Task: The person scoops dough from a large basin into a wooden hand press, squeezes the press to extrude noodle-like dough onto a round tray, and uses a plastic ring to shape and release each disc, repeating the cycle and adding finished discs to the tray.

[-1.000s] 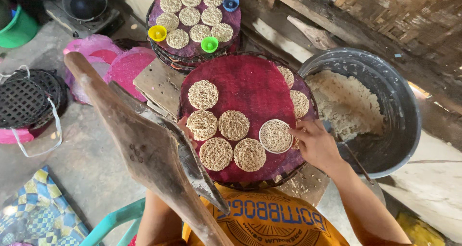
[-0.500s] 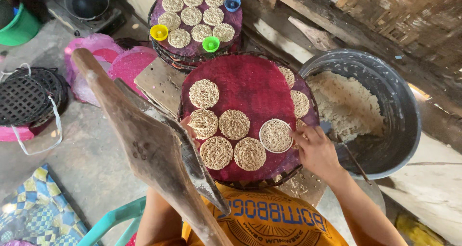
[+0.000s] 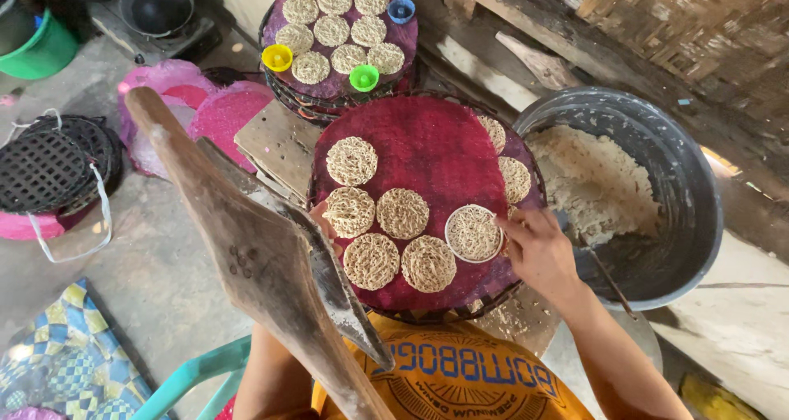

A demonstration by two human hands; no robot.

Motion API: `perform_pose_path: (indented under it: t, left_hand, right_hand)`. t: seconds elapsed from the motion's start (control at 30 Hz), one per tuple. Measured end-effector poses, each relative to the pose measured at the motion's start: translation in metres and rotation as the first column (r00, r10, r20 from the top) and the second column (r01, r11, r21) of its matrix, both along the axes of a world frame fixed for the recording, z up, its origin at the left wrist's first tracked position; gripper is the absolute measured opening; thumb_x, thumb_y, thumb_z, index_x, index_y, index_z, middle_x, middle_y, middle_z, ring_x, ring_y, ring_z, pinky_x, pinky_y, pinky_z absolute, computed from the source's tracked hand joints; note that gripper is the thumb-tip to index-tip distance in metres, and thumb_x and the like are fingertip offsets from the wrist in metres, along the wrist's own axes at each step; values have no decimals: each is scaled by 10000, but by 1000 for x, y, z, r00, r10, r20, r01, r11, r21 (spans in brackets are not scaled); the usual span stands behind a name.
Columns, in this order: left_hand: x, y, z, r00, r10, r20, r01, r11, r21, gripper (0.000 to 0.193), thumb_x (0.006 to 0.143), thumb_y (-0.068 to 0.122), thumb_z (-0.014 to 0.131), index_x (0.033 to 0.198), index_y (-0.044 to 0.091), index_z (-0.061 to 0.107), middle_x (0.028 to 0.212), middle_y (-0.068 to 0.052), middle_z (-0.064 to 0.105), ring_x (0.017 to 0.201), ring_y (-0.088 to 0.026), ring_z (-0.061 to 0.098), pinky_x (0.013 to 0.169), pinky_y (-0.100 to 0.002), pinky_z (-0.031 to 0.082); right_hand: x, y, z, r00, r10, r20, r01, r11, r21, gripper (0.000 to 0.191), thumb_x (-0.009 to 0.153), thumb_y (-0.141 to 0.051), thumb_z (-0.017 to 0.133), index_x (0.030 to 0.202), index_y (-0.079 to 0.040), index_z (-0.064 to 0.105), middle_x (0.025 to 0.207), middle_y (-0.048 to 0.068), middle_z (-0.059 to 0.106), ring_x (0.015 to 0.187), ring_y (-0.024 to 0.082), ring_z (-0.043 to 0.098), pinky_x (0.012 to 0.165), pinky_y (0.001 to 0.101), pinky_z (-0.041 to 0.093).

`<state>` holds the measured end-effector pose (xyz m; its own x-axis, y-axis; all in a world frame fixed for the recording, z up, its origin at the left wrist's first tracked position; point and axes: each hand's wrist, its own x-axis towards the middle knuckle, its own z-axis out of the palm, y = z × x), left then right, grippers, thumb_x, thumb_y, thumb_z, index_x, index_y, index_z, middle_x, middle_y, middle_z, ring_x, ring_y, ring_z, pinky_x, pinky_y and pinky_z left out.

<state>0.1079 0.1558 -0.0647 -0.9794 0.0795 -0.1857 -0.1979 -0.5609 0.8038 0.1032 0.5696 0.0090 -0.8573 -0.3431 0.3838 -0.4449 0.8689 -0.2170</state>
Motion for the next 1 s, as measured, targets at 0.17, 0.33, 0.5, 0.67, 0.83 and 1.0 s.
perform_pose_path:
  t: [0.17,0.33,0.5,0.67,0.83,1.0]
  left_hand:
    - [1,-2,3,1000,12,-5,-12,1000,-11,433,1019,270,633,1290,-57,546,874,-88,616,714,-221,670,755,-377,523]
    - [3,-2,3,1000,13,-4,-14,1000,-25,411,1015,269,634,1258,-52,549,867,-88,616,712,-223,670,785,-385,507]
    - [5,-1,2,1000,9,-4,-10,1000,-30,389,1011,267,635,1226,-46,553,861,-87,615,710,-224,670,815,-393,491]
    - [4,0,3,1000,13,-13,-14,999,-36,369,1007,266,636,1194,-41,556,854,-86,615,708,-226,670,845,-400,475]
    - [5,-4,4,1000,18,-20,-19,999,-43,350,1003,265,637,1163,-36,559,848,-86,614,706,-228,670,875,-408,459]
    - [6,-8,6,999,19,-29,-21,998,-54,332,999,264,638,1131,-31,562,841,-85,613,704,-229,670,905,-416,443]
  right_hand:
    - [6,-5,0,1000,22,9,-23,983,181,426,730,-57,735,1139,-172,765,1063,55,643,996,294,614,795,408,562]
    - [10,0,4,981,188,-52,-156,916,369,463,650,-75,748,1104,-165,769,1081,48,655,988,267,627,797,406,583]
    - [1,5,1,998,11,-62,-11,1000,-3,254,810,-85,735,1050,-151,783,1071,57,668,984,281,643,824,405,577]
    - [-14,5,-11,991,-135,8,135,989,-62,84,850,-184,756,891,-112,776,997,79,702,973,302,673,818,424,570]
    - [-24,6,-22,949,-232,213,247,968,-47,169,868,-277,752,856,-113,790,903,50,707,910,290,682,769,416,566]
    - [-27,8,-20,976,-142,165,145,989,-9,163,858,-264,744,830,-106,772,905,51,705,930,285,685,784,416,570]
